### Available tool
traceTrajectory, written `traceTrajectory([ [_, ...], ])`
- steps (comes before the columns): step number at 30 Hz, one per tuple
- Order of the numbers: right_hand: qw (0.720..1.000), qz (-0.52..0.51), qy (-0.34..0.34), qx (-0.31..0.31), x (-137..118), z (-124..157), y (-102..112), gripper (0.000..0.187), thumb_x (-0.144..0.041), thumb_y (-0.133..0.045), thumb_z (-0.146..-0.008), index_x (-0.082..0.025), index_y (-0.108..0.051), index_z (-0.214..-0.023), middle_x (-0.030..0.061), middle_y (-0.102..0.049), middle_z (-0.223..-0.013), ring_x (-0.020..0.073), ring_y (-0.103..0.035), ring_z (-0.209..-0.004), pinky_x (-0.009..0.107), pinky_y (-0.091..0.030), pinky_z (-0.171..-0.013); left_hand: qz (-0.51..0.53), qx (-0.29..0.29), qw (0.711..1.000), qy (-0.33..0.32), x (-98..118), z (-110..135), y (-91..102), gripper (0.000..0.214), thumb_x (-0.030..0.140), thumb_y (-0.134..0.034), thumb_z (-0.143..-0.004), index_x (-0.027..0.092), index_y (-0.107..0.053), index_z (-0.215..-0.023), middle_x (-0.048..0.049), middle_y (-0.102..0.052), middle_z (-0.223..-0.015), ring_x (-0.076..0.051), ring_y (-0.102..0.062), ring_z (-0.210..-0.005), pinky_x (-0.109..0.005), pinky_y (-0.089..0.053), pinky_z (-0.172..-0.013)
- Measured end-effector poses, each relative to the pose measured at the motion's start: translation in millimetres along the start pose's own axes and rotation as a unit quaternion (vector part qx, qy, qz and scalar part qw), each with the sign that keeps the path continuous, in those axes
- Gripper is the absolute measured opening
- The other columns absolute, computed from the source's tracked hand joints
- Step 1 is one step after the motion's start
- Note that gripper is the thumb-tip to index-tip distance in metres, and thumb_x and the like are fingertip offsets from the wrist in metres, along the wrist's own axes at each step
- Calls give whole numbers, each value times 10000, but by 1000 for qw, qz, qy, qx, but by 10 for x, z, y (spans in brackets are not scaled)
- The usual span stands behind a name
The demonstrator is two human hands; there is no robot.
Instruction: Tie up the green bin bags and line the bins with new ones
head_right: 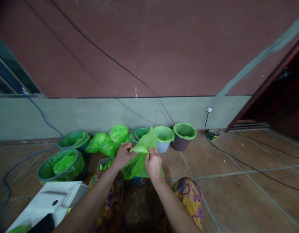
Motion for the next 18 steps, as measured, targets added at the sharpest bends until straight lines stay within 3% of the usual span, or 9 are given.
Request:
traceTrajectory([
  [3,1000,13,13,0,179,-83,172,345,-101,-399,-762,-160,-653,-988,92,-645,-979,208,-612,-906,316,-477,-855,-101,-31,993,-43,-11,-75,68,209,13,-529,-572,186,-412,-550,-6,-526,-794,-152,-536,-813,-254,-412,-745],
  [8,992,78,38,-93,562,-27,213,428,-21,-399,-682,-167,-671,-979,83,-626,-989,186,-615,-845,264,-471,-784,-244,18,969,-37,-118,-286,432,241,-31,-439,-560,201,-468,-618,-9,-494,-728,-165,-509,-726,-267,-389,-695],
  [13,986,140,1,-92,872,115,244,264,-133,-439,-793,-154,-663,-933,103,-646,-960,220,-612,-898,302,-457,-792,-234,71,968,45,-300,-399,737,214,-3,-472,-558,210,-458,-570,13,-481,-588,-175,-506,-643,-272,-369,-660],
  [18,983,142,-112,-31,984,161,306,232,-222,-398,-891,-137,-589,-991,70,-653,-775,176,-604,-658,270,-414,-616,-149,132,974,105,-545,-290,829,190,18,-490,-548,206,-468,-562,39,-475,-545,-158,-518,-615,-246,-383,-622],
])
Point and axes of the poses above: each hand's wrist, its own z-axis away from the middle knuckle, its own y-axis out of the back of the hand, x = y × z, the point moved 7 cm from there along -z, towards the middle knuckle
